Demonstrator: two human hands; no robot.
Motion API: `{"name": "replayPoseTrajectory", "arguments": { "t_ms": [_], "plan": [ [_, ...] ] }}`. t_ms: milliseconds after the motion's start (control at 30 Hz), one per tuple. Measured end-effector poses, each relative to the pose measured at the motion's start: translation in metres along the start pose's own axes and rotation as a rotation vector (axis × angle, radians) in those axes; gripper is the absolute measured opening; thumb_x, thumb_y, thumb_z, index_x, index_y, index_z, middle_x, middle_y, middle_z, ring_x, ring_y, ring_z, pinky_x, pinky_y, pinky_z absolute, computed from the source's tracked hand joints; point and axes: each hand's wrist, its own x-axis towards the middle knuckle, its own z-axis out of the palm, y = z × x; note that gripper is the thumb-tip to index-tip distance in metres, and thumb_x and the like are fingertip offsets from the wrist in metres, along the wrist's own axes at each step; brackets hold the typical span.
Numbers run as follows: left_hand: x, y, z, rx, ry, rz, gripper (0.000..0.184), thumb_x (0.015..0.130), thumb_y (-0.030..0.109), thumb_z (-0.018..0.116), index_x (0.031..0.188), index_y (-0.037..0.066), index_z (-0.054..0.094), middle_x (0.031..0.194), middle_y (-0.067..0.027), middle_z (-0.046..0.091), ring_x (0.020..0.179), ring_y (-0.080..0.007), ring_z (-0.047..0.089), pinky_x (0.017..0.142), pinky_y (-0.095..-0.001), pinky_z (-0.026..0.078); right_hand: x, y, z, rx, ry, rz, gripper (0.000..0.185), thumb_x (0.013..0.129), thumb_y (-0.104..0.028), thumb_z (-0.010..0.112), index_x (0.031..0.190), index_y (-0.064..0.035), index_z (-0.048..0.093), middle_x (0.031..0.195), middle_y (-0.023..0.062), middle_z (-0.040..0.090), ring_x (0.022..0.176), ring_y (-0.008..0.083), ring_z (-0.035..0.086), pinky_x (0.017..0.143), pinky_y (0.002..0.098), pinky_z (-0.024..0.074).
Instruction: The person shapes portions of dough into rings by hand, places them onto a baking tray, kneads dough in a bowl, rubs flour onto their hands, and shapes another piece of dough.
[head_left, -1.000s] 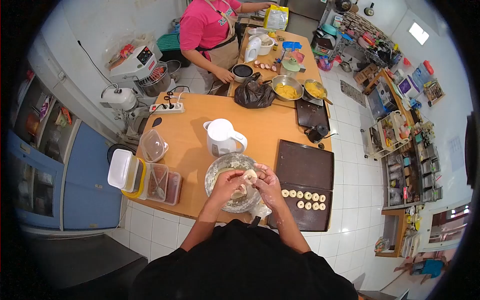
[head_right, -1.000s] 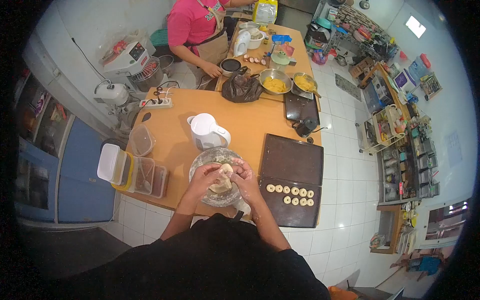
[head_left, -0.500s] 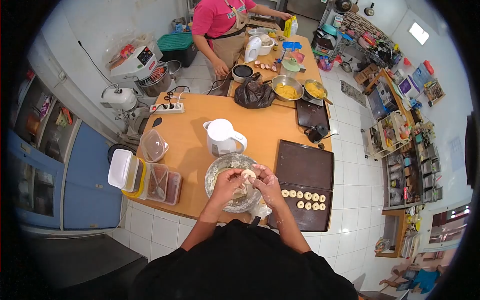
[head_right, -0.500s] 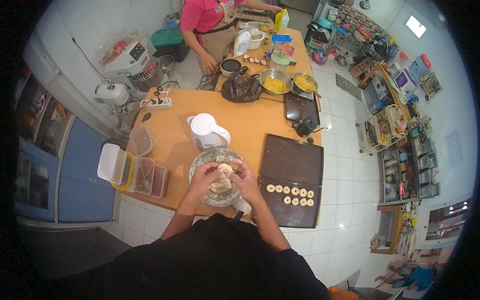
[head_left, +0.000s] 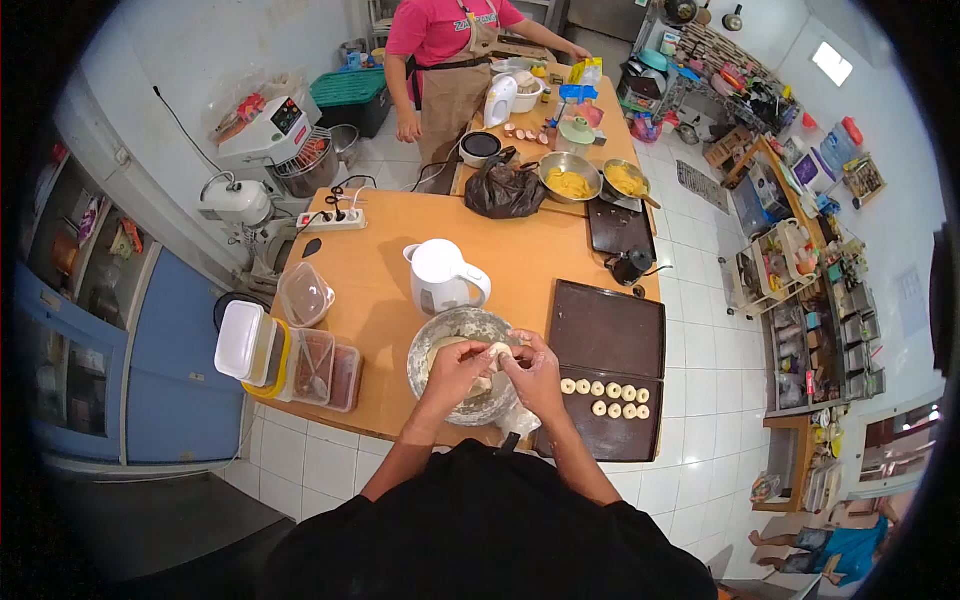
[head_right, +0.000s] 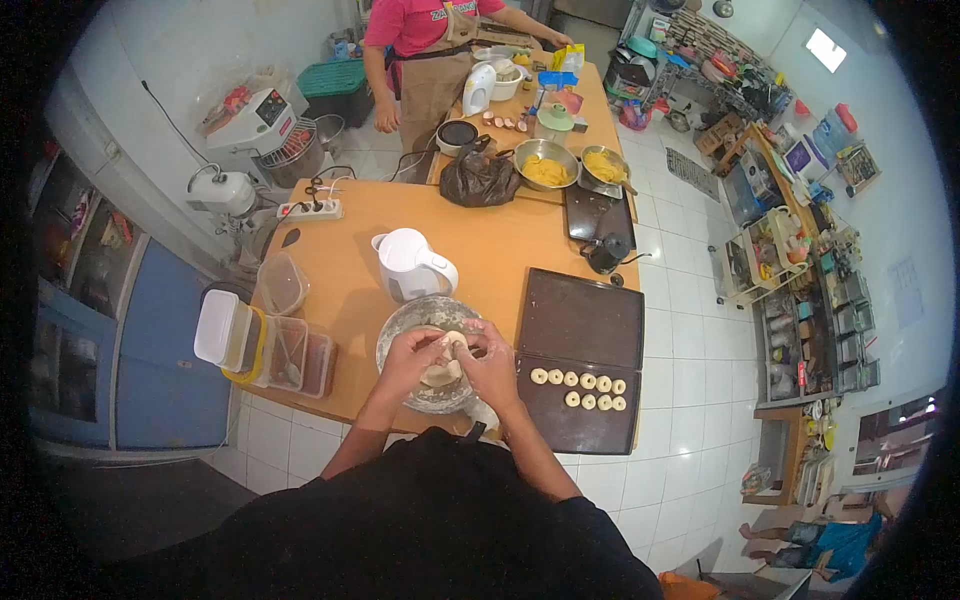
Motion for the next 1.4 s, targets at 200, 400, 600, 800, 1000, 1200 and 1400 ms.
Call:
{"name": "replayPoseTrajectory", "arguments": {
  "t_ms": [200,400,600,800,1000,1200,1400],
  "plan": [
    [0.002,-0.007,-0.002,-0.146,0.003,-0.035,0.021,0.094,0.009,0.064,0.110,-0.006,0.065,0.095,-0.0071,0.068,0.079,-0.0104,0.064,0.071,-0.0245,0.055,-0.002,-0.002,-0.001,0.248,-0.056,0.001,0.040,0.089,-0.010,0.068,0.126,-0.0018,0.055,0.091,0.0055,0.071,0.080,0.0088,0.062,0.070,0.0252,0.0491],
    [-0.004,-0.006,0.001,0.017,-0.016,0.104,0.029,0.095,0.007,0.063,0.121,-0.006,0.063,0.103,-0.0091,0.069,0.087,-0.0112,0.065,0.076,-0.0256,0.055,0.000,0.011,-0.004,0.086,-0.070,-0.049,0.031,0.093,-0.011,0.066,0.123,-0.0014,0.063,0.090,0.0032,0.069,0.084,0.0072,0.060,0.074,0.0248,0.0493],
    [-0.004,-0.008,0.000,0.022,-0.009,0.106,0.029,0.096,0.006,0.062,0.123,-0.005,0.064,0.108,-0.0098,0.070,0.089,-0.0105,0.064,0.078,-0.0243,0.053,-0.003,0.003,-0.006,0.032,-0.112,-0.047,0.041,0.094,-0.007,0.065,0.132,0.0020,0.056,0.095,0.0011,0.067,0.084,0.0059,0.058,0.076,0.0238,0.0491],
    [-0.005,-0.011,0.003,-0.061,0.004,0.067,0.026,0.093,0.005,0.065,0.118,-0.003,0.064,0.104,-0.0081,0.069,0.090,-0.0110,0.065,0.079,-0.0260,0.054,-0.005,0.008,-0.008,0.315,-0.101,0.077,0.043,0.093,-0.007,0.065,0.134,-0.0017,0.052,0.093,0.0018,0.068,0.081,0.0069,0.060,0.074,0.0257,0.0509],
    [-0.007,-0.012,0.007,0.030,0.005,0.127,0.020,0.088,0.002,0.069,0.107,-0.002,0.064,0.095,-0.0048,0.068,0.086,-0.0094,0.064,0.078,-0.0240,0.052,-0.006,0.015,-0.009,0.523,-0.156,0.176,0.034,0.094,-0.010,0.064,0.127,-0.0077,0.057,0.097,-0.0006,0.067,0.085,0.0071,0.059,0.074,0.0248,0.0475],
    [-0.010,-0.015,0.011,0.117,0.099,0.172,0.023,0.085,0.000,0.068,0.107,-0.003,0.065,0.092,-0.0040,0.068,0.082,-0.0086,0.062,0.075,-0.0237,0.051,-0.009,0.015,-0.005,0.592,-0.174,0.237,0.032,0.095,-0.012,0.062,0.126,-0.0102,0.057,0.104,-0.0017,0.067,0.091,0.0080,0.060,0.077,0.0276,0.0467],
    [-0.013,-0.014,0.012,0.110,0.110,0.188,0.022,0.084,0.000,0.068,0.106,-0.003,0.066,0.091,-0.0041,0.068,0.082,-0.0084,0.062,0.075,-0.0239,0.051,-0.007,0.009,-0.003,0.527,-0.257,0.226,0.033,0.092,-0.010,0.065,0.124,-0.0120,0.058,0.108,-0.0013,0.066,0.092,0.0081,0.060,0.076,0.0270,0.0475]
  ]
}}
